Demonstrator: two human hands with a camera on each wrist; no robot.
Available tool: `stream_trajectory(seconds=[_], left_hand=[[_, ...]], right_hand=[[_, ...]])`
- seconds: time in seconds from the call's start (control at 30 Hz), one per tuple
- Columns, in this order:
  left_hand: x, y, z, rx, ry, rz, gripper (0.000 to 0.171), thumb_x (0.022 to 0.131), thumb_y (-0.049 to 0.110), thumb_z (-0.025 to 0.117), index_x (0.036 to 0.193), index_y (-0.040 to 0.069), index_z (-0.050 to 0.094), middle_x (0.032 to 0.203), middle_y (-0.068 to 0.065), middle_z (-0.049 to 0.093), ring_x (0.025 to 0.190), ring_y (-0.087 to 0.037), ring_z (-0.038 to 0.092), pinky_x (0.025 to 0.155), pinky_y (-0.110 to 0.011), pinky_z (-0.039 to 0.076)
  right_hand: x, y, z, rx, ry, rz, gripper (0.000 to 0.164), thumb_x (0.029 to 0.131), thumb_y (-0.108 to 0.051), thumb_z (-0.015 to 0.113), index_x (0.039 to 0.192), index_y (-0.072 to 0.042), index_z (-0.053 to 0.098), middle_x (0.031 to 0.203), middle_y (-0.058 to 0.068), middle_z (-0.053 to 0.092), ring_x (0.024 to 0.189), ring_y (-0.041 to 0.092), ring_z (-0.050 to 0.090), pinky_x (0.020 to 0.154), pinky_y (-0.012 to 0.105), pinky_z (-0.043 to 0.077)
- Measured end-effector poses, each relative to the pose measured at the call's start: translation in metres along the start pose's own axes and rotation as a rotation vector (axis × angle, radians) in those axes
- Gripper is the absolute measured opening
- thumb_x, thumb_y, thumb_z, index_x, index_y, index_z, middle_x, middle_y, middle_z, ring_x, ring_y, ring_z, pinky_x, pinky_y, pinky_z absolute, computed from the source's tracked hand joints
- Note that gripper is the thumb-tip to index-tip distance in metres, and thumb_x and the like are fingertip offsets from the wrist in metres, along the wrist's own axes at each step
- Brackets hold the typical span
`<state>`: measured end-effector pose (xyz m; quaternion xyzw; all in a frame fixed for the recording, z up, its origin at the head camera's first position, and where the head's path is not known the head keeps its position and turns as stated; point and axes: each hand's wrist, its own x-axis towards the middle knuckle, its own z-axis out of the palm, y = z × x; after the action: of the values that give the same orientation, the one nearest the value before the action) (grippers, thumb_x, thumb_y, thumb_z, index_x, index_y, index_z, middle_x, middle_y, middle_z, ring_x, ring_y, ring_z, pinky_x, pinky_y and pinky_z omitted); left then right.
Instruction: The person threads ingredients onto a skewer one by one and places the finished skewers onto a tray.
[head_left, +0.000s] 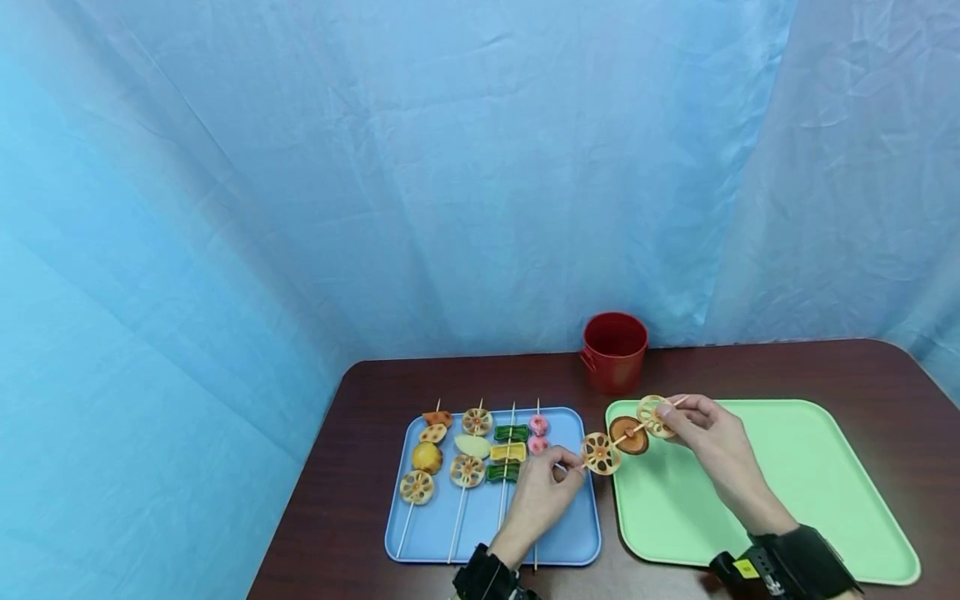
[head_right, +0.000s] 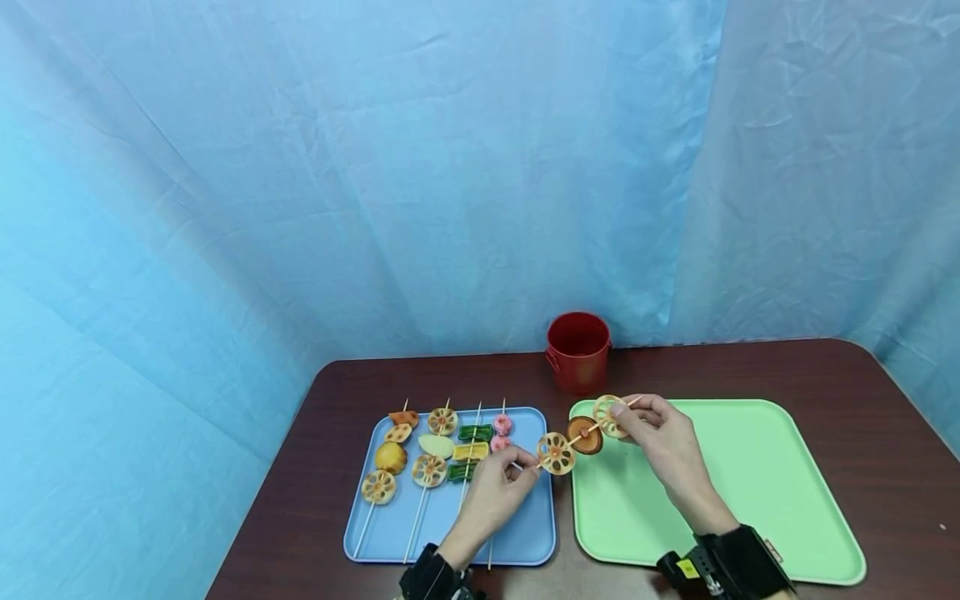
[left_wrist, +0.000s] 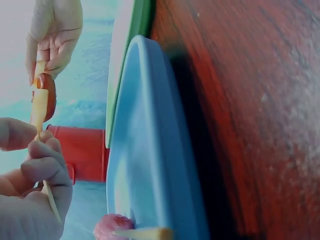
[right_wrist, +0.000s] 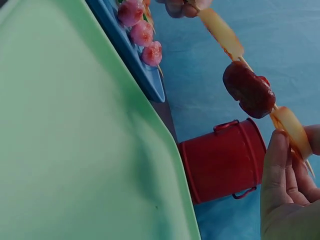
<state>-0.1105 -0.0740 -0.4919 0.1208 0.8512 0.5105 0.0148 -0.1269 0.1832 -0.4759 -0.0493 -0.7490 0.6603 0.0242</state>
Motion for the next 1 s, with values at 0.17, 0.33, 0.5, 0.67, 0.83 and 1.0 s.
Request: stream_trajectory(seconds=[0.17,0.33,0.5,0.67,0.83,1.0], left_hand=[[-0.001,0.000,-0.001,-0.006,-0.034,-0.027,0.008,0.087,0.004,0.066,0.092,0.007,0.070,0.084,0.008,0.061,0.064,0.004,0.053,0.058,-0.020,0.043],[-0.001,-0.001,-0.003,-0.010,-0.078,-0.035,0.003,0.094,0.007,0.069,0.091,0.008,0.070,0.084,0.008,0.061,0.065,0.003,0.054,0.059,-0.021,0.045],[0.000,-0.002,-0.005,0.068,-0.059,-0.014,0.006,0.092,0.009,0.077,0.087,0.010,0.076,0.077,0.011,0.067,0.065,0.005,0.053,0.059,-0.020,0.045],[-0.001,-0.002,-0.005,0.199,-0.029,0.017,0.003,0.086,0.015,0.084,0.084,0.016,0.082,0.077,0.013,0.073,0.064,0.008,0.052,0.058,-0.018,0.041],[-0.003,-0.002,-0.005,0.245,-0.015,0.023,0.005,0.083,0.019,0.087,0.088,0.018,0.085,0.084,0.009,0.078,0.066,0.009,0.057,0.055,-0.018,0.040],[-0.004,-0.001,-0.007,0.262,-0.044,0.041,0.004,0.083,0.020,0.087,0.085,0.017,0.085,0.081,0.010,0.077,0.062,0.009,0.054,0.053,-0.018,0.038]], right_hand=[[0.000,0.000,0.002,0.010,-0.011,0.026,0.046,0.100,-0.039,0.069,0.121,0.001,0.058,0.097,-0.006,0.073,0.089,0.006,0.070,0.081,0.029,0.059],[0.000,0.000,0.003,0.014,-0.022,0.037,0.047,0.100,-0.039,0.070,0.121,0.002,0.058,0.097,-0.007,0.073,0.089,0.005,0.070,0.082,0.029,0.059],[-0.001,0.002,0.004,0.010,-0.025,0.040,0.047,0.100,-0.040,0.070,0.121,0.001,0.058,0.099,-0.006,0.073,0.090,0.006,0.070,0.083,0.031,0.059],[0.000,0.001,0.005,-0.008,-0.032,0.023,0.048,0.100,-0.040,0.069,0.121,0.002,0.059,0.100,-0.003,0.073,0.090,0.009,0.070,0.083,0.033,0.059],[0.002,-0.002,0.007,-0.024,-0.052,0.006,0.049,0.101,-0.040,0.068,0.122,0.003,0.058,0.103,0.001,0.073,0.090,0.010,0.070,0.083,0.034,0.059],[0.004,-0.005,0.010,-0.046,-0.074,-0.005,0.050,0.101,-0.038,0.068,0.125,0.005,0.058,0.104,0.006,0.072,0.088,0.010,0.070,0.082,0.033,0.059]])
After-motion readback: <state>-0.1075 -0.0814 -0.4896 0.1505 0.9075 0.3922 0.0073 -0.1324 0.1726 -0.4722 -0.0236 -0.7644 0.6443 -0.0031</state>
